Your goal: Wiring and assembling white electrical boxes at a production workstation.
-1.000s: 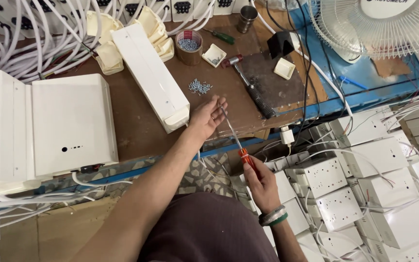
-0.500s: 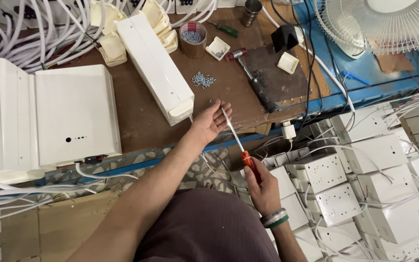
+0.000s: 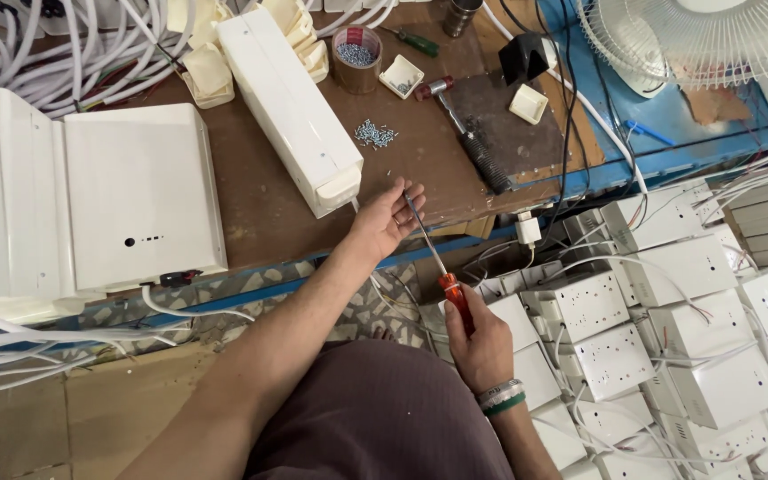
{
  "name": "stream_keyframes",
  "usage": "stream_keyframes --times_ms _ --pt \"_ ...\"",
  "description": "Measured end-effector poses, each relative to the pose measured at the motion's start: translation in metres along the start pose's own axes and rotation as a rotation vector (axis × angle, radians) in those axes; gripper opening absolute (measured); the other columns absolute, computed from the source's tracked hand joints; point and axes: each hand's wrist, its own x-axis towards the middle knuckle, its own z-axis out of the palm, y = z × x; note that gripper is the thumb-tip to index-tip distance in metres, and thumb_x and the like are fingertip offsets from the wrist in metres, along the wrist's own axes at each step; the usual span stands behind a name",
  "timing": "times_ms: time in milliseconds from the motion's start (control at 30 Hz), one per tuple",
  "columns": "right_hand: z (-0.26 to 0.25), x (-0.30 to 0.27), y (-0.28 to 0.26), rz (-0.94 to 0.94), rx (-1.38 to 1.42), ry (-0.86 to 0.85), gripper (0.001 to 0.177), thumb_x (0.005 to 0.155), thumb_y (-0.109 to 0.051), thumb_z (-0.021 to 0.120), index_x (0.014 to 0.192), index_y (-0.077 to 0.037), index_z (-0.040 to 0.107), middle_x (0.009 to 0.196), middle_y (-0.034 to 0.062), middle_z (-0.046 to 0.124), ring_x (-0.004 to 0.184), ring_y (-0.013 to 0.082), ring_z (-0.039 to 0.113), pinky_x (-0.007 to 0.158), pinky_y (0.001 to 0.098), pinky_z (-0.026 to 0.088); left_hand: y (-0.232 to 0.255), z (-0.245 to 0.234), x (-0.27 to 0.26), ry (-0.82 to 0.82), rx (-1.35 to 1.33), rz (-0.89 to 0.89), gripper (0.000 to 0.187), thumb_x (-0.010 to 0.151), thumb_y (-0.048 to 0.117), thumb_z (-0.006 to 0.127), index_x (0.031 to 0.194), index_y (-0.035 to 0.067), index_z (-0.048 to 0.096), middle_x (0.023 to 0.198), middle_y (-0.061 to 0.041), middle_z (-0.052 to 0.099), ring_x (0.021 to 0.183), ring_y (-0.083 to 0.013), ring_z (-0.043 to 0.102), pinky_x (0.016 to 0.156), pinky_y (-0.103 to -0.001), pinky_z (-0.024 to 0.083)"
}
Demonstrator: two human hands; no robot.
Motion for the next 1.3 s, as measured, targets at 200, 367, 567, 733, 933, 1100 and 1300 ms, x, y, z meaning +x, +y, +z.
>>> stream_keyframes --times_ms 200,367,567,733,933,1100,1300 --pt "0.016 -0.012 0.020 0.504 0.748 -0.225 0.042 0.103 -0.032 0.063 0.128 0.000 0.072 0.073 0.0061 0.055 0.057 0.0155 0.045 0.051 0.0336 0.035 -0.009 -0.001 -0.015 0.007 0.023 0.108 0.023 0.098 0.032 0.068 0.111 0.013 0.065 0.113 -0.005 0.077 0.104 -0.0190 0.073 0.086 -0.036 0.057" --pt "0.005 -0.017 -0.023 0.104 0.297 -0.059 0.034 0.100 -0.028 0.062 0.117 0.001 0.068 0.069 -0.0007 0.066 0.058 0.0054 0.058 0.052 0.0221 0.046 -0.008 0.006 -0.052 0.057 0.096 0.231 0.025 0.101 0.032 0.065 0.111 0.009 0.065 0.113 -0.010 0.077 0.101 -0.0203 0.074 0.083 -0.034 0.058" --pt "0.013 -0.019 -0.019 0.494 0.697 -0.252 0.035 0.101 -0.031 0.062 0.109 0.002 0.074 0.066 -0.0028 0.058 0.055 0.0062 0.044 0.048 0.0250 0.033 0.012 -0.001 -0.102 0.033 0.317 0.305 0.031 0.102 0.030 0.058 0.118 0.005 0.066 0.112 -0.011 0.078 0.101 -0.0211 0.075 0.087 -0.037 0.062" --pt "0.021 -0.023 -0.028 0.419 0.532 -0.244 0.036 0.100 -0.032 0.064 0.107 0.001 0.076 0.064 -0.0028 0.056 0.055 0.0066 0.045 0.050 0.0256 0.035 0.038 -0.027 -0.126 0.104 0.308 0.263 0.040 0.094 0.028 0.068 0.123 0.001 0.066 0.111 -0.012 0.077 0.102 -0.0221 0.075 0.093 -0.039 0.063" --pt "0.036 -0.028 -0.037 0.322 0.436 -0.212 0.036 0.095 -0.031 0.068 0.116 -0.003 0.076 0.065 -0.0032 0.061 0.058 0.0056 0.051 0.052 0.0256 0.042 0.063 -0.027 -0.135 0.140 0.208 0.277 0.064 0.081 0.042 0.082 0.126 0.001 0.064 0.115 -0.008 0.075 0.110 -0.0200 0.072 0.101 -0.043 0.056" --pt "0.045 -0.029 -0.043 0.322 0.438 -0.173 0.036 0.096 -0.032 0.068 0.116 -0.003 0.076 0.067 -0.0030 0.065 0.060 0.0055 0.056 0.054 0.0248 0.047 0.067 -0.020 -0.140 0.184 0.208 0.239 0.070 0.075 0.047 0.084 0.125 0.002 0.065 0.115 -0.007 0.075 0.112 -0.0198 0.070 0.104 -0.045 0.052" --pt "0.052 -0.033 -0.049 0.307 0.376 -0.161 0.038 0.096 -0.034 0.068 0.116 -0.003 0.076 0.071 -0.0003 0.068 0.063 0.0074 0.056 0.056 0.0269 0.046 0.067 -0.022 -0.138 0.208 0.251 0.226 0.071 0.074 0.050 0.083 0.124 0.003 0.065 0.115 -0.007 0.075 0.114 -0.0193 0.069 0.105 -0.046 0.048"
